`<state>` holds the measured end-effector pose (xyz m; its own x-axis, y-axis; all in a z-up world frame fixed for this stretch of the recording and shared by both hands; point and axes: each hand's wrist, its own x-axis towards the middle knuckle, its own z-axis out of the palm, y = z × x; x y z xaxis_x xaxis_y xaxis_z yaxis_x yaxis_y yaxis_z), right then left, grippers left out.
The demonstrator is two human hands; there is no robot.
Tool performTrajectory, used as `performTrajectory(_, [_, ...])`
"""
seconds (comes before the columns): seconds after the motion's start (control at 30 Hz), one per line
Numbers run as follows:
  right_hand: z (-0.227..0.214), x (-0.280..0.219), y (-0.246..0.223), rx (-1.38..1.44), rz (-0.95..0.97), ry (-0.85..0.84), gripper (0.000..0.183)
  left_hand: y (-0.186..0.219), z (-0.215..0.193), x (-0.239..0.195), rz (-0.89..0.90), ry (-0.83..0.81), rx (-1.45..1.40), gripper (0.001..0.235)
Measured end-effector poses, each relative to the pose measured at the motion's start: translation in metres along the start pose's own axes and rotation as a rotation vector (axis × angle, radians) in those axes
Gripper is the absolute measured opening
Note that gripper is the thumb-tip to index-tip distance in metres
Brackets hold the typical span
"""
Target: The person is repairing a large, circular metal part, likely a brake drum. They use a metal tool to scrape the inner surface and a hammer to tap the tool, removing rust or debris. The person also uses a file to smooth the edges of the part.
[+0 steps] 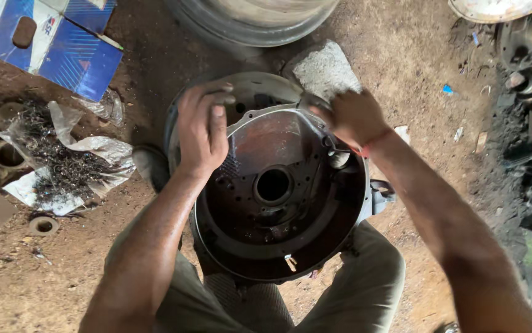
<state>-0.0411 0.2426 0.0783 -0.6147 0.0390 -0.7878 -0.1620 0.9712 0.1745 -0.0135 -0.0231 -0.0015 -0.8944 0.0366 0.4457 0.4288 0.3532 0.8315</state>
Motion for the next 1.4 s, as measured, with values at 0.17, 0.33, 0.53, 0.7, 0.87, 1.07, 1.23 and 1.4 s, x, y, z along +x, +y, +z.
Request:
performTrajectory(0.17, [0.073, -0.039, -0.006, 0.467, -0.556, 0.024, 0.050, -0.002, 0.000, -0.004, -0.051, 0.033, -0.043, 0.026])
performTrajectory(0.33, [0.065, 0.039, 0.015, -0.104, -0.573, 0.624, 0.041, -0.002, 0.003, 0.002, -0.004, 0.003, -0.042, 0.027])
performTrajectory(0.53, [0.015, -0.022, -0.008, 0.147, -0.193, 0.150, 0.059, -0.008, -0.005, 0.001, -0.051, 0.032, -0.053, 0.029])
performTrajectory(0.7, [0.040, -0.023, -0.027, -0.068, -0.651, 0.603, 0.068, -0.003, 0.007, 0.003, -0.042, 0.037, -0.064, 0.028])
performTrajectory(0.87, [0.040, 0.020, 0.008, 0.160, -0.103, 0.361, 0.082, -0.001, -0.003, -0.002, -0.029, -0.001, -0.045, 0.026])
performTrajectory(1.07, [0.038, -0.028, -0.039, 0.663, -0.262, 0.023, 0.055, -0.006, 0.006, 0.003, -0.047, 0.059, -0.068, 0.023])
performTrajectory(1.23, [0.023, 0.030, -0.013, -0.015, -0.705, 0.972, 0.037, -0.006, 0.002, -0.004, -0.026, 0.021, -0.064, 0.019])
performTrajectory(1.4, [0.032, 0.037, 0.036, -0.014, -0.523, 0.797, 0.050, -0.007, -0.005, 0.004, -0.075, 0.102, -0.049, 0.016])
